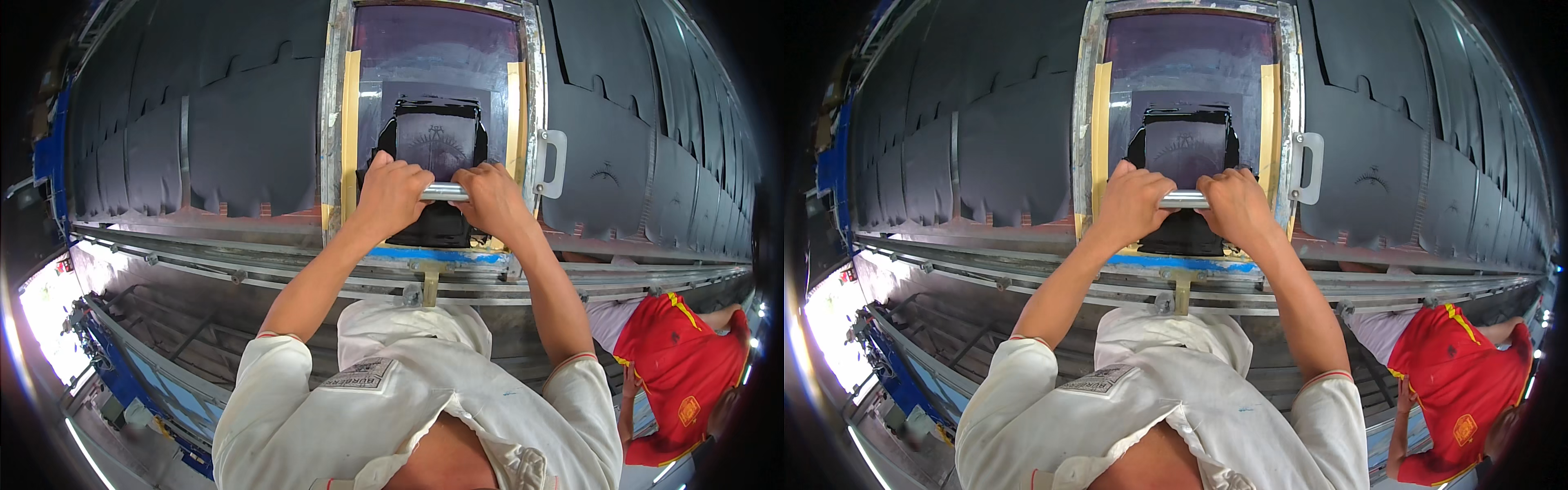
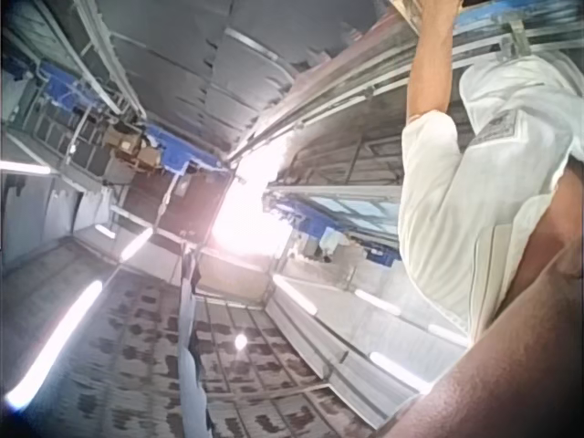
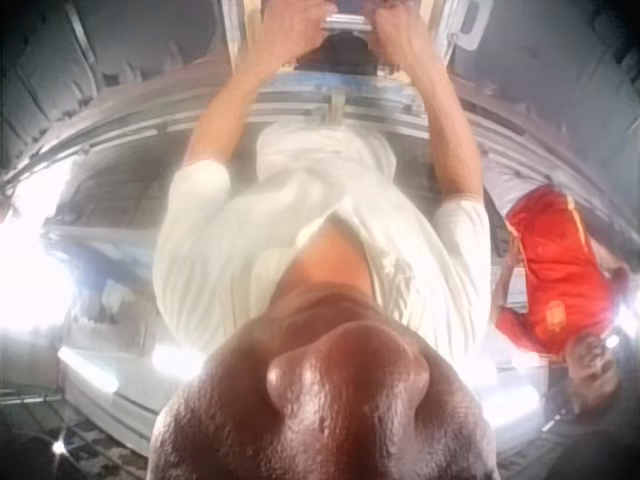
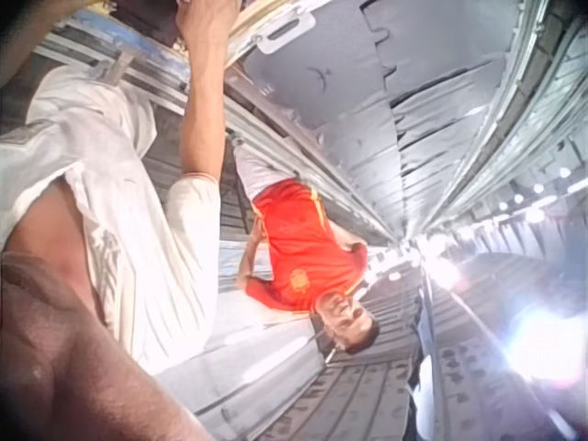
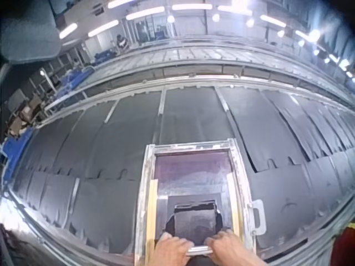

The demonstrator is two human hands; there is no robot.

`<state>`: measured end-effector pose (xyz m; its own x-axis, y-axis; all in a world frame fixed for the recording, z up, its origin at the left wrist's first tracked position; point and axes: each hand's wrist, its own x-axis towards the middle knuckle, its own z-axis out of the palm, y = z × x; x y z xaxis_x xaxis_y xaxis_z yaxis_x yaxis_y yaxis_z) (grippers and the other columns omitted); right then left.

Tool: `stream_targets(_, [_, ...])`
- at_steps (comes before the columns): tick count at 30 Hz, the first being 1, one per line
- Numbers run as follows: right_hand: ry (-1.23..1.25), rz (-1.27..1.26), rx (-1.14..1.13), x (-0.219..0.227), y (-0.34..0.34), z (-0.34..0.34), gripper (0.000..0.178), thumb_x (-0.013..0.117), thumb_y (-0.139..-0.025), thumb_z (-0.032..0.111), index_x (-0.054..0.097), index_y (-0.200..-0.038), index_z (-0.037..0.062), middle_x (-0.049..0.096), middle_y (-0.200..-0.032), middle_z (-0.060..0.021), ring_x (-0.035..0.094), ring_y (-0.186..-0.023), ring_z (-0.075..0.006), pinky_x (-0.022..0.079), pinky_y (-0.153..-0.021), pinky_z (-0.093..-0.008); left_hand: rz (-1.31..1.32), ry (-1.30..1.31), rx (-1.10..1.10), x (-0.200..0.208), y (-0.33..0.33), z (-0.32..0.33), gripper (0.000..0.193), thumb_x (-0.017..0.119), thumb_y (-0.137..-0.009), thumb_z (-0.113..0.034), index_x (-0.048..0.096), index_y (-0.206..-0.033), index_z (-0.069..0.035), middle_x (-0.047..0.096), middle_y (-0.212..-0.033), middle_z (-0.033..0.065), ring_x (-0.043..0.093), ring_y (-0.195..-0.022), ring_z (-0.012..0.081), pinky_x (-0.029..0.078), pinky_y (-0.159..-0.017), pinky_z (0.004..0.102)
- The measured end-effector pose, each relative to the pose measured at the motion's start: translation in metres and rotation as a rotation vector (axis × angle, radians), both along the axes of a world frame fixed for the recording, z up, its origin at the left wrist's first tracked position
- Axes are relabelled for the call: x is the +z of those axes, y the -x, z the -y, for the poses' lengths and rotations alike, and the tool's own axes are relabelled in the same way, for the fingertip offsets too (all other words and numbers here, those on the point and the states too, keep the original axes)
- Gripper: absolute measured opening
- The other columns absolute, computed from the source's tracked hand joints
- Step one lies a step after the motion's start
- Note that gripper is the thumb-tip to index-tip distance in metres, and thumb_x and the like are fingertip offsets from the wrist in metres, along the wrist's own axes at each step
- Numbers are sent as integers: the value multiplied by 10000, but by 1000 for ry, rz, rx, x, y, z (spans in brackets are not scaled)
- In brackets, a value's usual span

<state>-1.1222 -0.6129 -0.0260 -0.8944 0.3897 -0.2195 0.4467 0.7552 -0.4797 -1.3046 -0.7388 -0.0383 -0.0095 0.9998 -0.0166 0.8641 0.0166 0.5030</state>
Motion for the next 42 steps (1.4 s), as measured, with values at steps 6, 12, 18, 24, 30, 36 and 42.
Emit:
stream_targets(6, [-78, 11, -6, 13, 24, -46, 320, 861, -782, 227, 720, -1018, 64, 720, -851, -182, 702, -862, -386, 537, -797, -481, -77, -56, -18, 7, 28, -49, 175, 829, -773, -244, 707, -838, -137, 697, -819, 46, 665, -832, 264, 399, -802, 421])
stream_targets(12, [-4, 102, -54, 5, 71, -124, 358, 851, -811, 260, 740, -1076, 45, 746, -947, -213, 719, -941, -414, 565, -853, -490, -63, 1, 23, 0, 67, -126, 218, 846, -760, -284, 714, -824, -124, 708, -762, 80, 673, -795, 327, 420, -797, 437])
stream_targets(18, [23, 62, -75, -1, 72, -122, 328, 844, -810, 221, 750, -1072, 46, 741, -925, -236, 717, -920, -426, 568, -846, -484, -17, -54, 61, -9, 65, -123, 223, 852, -749, -284, 714, -818, -122, 714, -774, 76, 681, -804, 325, 435, -796, 436])
stream_targets(24, [0, -56, -38, -2, 18, -33, 245, 851, -759, 161, 712, -908, 26, 726, -817, -209, 714, -824, -412, 560, -796, -487, -36, -87, 34, -8, 14, -34, 155, 837, -734, -229, 706, -792, -168, 706, -787, 57, 683, -798, 278, 418, -802, 433])
stream_targets(30, [232, -78, -123, 28, -11, 3, 434, 862, -815, 343, 733, -1090, 33, 734, -999, -207, 684, -1030, -398, 540, -903, -472, -60, -152, 35, 4, -9, 15, 164, 829, -752, -156, 725, -877, -136, 690, -834, 18, 652, -839, 233, 408, -798, 395])
stream_targets(36, [-195, -368, -1020, -37, -81, -91, 346, 700, -975, 320, 704, -1196, 54, 733, -1048, -172, 690, -992, -302, 529, -848, -423, 18, 16, -60, 7, 3, 3, 162, 828, -754, -187, 723, -867, -135, 710, -861, 29, 667, -880, 253, 430, -802, 407])
stream_targets(42, [392, -367, -1185, -61, -76, -91, 346, 622, -1029, 352, 687, -1194, 55, 676, -733, -45, 620, -644, -139, 485, -637, -332, -66, -56, -15, 14, 52, -88, 132, 804, -760, -180, 741, -865, -131, 721, -862, 71, 675, -870, 311, 445, -772, 445])
